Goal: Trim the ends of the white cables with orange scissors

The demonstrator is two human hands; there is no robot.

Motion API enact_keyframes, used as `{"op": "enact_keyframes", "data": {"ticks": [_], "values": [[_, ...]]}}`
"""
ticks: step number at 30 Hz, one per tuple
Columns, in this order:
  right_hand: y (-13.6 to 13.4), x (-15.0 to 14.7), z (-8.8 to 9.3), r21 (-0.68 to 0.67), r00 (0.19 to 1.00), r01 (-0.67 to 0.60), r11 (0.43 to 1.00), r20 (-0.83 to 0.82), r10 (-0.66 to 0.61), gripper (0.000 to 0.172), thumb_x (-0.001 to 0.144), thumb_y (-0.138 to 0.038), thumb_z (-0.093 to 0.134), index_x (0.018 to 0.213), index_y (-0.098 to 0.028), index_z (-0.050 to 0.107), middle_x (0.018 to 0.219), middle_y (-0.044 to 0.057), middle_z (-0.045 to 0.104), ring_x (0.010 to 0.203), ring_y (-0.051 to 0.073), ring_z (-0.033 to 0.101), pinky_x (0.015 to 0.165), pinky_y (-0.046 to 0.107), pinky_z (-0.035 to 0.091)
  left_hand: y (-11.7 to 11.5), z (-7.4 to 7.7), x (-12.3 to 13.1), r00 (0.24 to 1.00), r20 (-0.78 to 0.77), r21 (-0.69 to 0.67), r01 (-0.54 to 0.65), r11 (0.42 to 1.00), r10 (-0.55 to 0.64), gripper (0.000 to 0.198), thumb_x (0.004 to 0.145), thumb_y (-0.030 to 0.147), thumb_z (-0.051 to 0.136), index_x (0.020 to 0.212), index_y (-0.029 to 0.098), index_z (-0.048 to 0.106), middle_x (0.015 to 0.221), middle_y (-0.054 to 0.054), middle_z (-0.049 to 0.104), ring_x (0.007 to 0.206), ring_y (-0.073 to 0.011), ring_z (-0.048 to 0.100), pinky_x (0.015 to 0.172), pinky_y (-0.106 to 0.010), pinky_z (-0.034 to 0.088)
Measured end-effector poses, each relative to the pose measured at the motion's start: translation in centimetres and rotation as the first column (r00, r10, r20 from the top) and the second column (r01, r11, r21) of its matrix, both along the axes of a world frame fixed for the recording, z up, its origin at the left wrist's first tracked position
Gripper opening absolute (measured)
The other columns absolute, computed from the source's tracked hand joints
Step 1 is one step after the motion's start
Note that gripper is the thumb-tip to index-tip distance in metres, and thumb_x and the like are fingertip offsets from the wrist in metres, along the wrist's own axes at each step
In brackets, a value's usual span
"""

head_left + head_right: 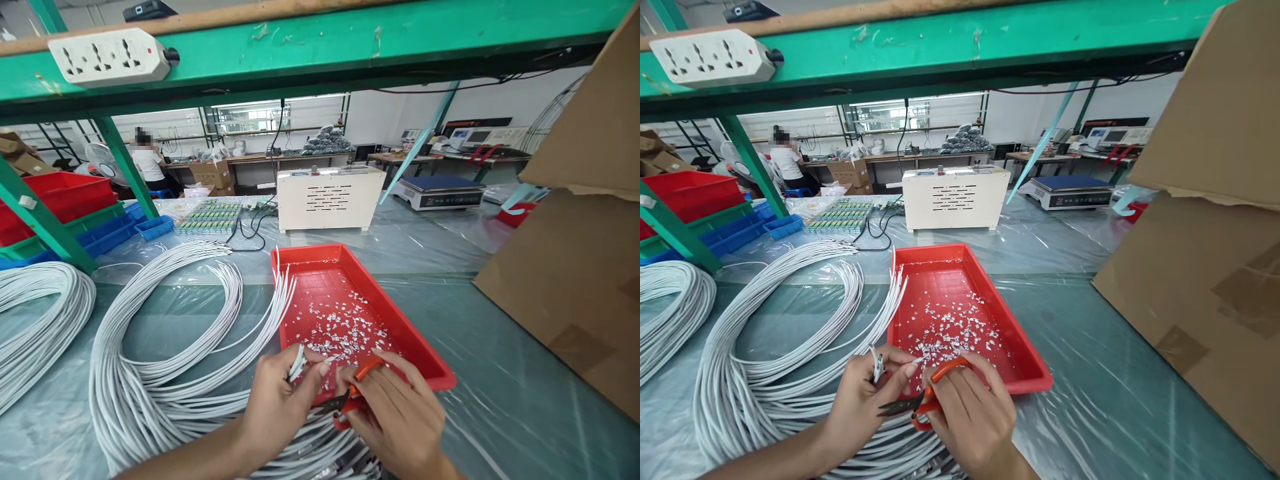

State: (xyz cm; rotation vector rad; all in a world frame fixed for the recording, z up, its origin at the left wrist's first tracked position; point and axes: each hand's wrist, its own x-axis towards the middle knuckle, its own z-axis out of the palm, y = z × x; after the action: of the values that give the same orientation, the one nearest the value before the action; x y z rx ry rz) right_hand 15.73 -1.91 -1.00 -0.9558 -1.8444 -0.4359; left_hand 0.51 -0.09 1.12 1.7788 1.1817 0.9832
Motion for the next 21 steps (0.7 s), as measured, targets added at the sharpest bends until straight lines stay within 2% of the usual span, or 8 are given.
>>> {"op": "enact_keyframes", "data": {"ticks": [4, 8, 16, 21], "values": [[0.1, 0.5, 0.7, 0.000, 0.999, 0.008, 1.000, -0.051, -0.008, 0.014, 0.077, -0.013, 0.051, 0.087, -0.017, 0.060, 0.061, 0.001, 0.068, 0.052, 0.013, 0.058, 0.074, 0.035, 0.043, 0.1, -0.2, 0.0, 1.000, 0.004, 0.014, -0.003, 1.000, 0.003, 0.020, 0.082, 0.028, 0.049, 0.077, 0.014, 0.062, 0.063, -0.001, 0.062, 0.056, -0.0119, 0.053, 0.054, -0.020, 0.040], [0.1, 0.6, 1.0, -0.002, 1.000, 0.028, 1.000, 0.011, -0.028, 0.021, 0.077, -0.011, 0.052, 0.094, -0.019, 0.061, 0.068, 0.000, 0.071, 0.053, 0.013, 0.058, 0.076, 0.034, 0.041, 0.0, -0.1, 0.0, 0.999, 0.046, 0.031, 0.006, 1.000, -0.008, 0.017, 0.081, 0.026, 0.051, 0.077, 0.015, 0.064, 0.068, -0.002, 0.065, 0.061, -0.0127, 0.056, 0.059, -0.020, 0.041], [-0.1, 0.8, -0.6, 0.065, 0.993, 0.073, 0.995, 0.091, -0.078, 0.022, 0.080, -0.012, 0.049, 0.093, -0.021, 0.064, 0.063, -0.001, 0.069, 0.059, 0.014, 0.057, 0.082, 0.035, 0.040, -0.2, 0.2, 0.1, 0.999, 0.039, -0.035, 0.033, 0.999, -0.031, 0.018, 0.081, 0.028, 0.051, 0.078, 0.016, 0.065, 0.060, 0.000, 0.060, 0.055, -0.0109, 0.050, 0.054, -0.019, 0.038], [-0.2, 0.8, -1.0, 0.075, 0.992, 0.068, 0.995, 0.101, -0.075, 0.019, 0.083, -0.016, 0.047, 0.092, -0.016, 0.065, 0.067, 0.002, 0.070, 0.062, 0.015, 0.058, 0.083, 0.036, 0.040, -0.4, 0.1, 0.1, 0.990, 0.116, -0.156, 0.102, 0.982, -0.085, 0.025, 0.083, 0.034, 0.048, 0.078, 0.014, 0.062, 0.057, 0.001, 0.056, 0.053, -0.0114, 0.049, 0.050, -0.019, 0.036]]}}
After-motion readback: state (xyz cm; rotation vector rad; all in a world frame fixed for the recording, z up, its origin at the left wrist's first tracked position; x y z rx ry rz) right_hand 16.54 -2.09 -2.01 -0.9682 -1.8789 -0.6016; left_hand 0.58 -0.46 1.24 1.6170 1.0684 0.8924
